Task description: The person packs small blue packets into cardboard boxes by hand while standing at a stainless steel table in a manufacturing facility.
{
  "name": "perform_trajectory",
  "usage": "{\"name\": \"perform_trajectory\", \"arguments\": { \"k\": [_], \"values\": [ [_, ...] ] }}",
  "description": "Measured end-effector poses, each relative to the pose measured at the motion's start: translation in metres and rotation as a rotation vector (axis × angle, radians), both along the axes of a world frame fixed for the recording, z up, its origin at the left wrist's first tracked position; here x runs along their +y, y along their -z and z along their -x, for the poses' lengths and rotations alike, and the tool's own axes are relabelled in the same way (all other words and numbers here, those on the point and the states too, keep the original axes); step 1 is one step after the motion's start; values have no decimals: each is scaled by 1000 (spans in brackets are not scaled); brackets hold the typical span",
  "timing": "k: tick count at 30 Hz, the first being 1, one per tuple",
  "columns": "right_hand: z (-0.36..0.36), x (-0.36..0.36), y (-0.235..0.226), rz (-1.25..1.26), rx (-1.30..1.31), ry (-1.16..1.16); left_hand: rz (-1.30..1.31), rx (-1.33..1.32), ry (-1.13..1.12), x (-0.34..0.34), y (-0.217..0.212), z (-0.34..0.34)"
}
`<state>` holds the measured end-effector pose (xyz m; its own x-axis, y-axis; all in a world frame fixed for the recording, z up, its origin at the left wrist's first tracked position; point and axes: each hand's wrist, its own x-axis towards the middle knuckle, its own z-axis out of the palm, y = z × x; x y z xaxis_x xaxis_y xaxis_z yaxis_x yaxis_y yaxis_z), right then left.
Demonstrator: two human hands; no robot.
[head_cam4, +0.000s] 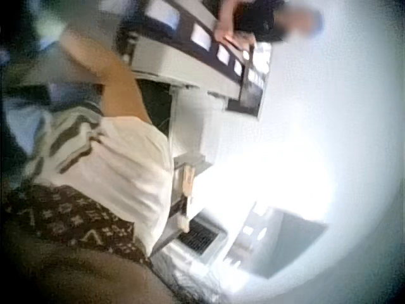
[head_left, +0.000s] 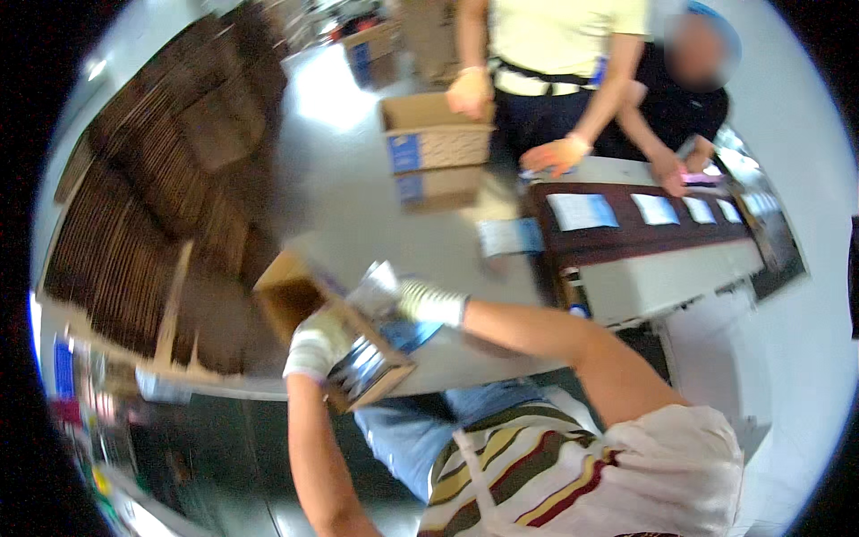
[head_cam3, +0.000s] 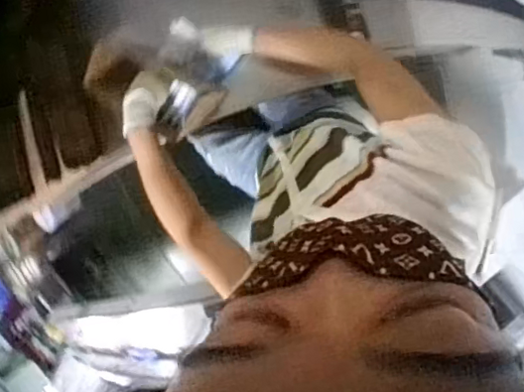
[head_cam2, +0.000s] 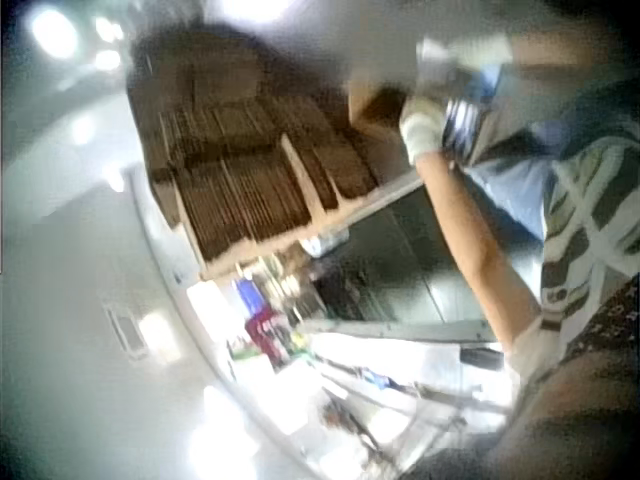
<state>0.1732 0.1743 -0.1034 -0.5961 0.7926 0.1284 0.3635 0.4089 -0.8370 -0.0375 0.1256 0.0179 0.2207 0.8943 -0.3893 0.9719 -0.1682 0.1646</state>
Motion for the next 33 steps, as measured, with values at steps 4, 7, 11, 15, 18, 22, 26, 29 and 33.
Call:
{"name": "perform_trajectory", "arguments": {
  "k": [4,7,11,15,18,22,26,29,33],
  "values": [
    [12,-5,-22,132,-256,161,-346,-18,280,-1,62,53],
    [-19,-16,-91,192,-464,76,-113,163,138,-9,5,4],
    [-40,-41,-137,-260,-727,-37,-167,73,181,-4,30,26],
    [-49,-52,-103,-284,-995,-178,-31,205,152,-4,12,11],
    [-61,-61,-88,-316,-871,-53,-209,103,267,-5,32,28],
    [-56,-40,-101,28,-799,-136,-207,203,299,-8,38,40],
    [-55,-5,-110,17,-213,-1,-107,296,308,-2,40,37],
    [-21,13,-162,-110,545,-260,30,276,295,-1,1,-2],
    [54,23,-185,-141,465,-157,-181,181,389,2,31,8]
  ]
}}
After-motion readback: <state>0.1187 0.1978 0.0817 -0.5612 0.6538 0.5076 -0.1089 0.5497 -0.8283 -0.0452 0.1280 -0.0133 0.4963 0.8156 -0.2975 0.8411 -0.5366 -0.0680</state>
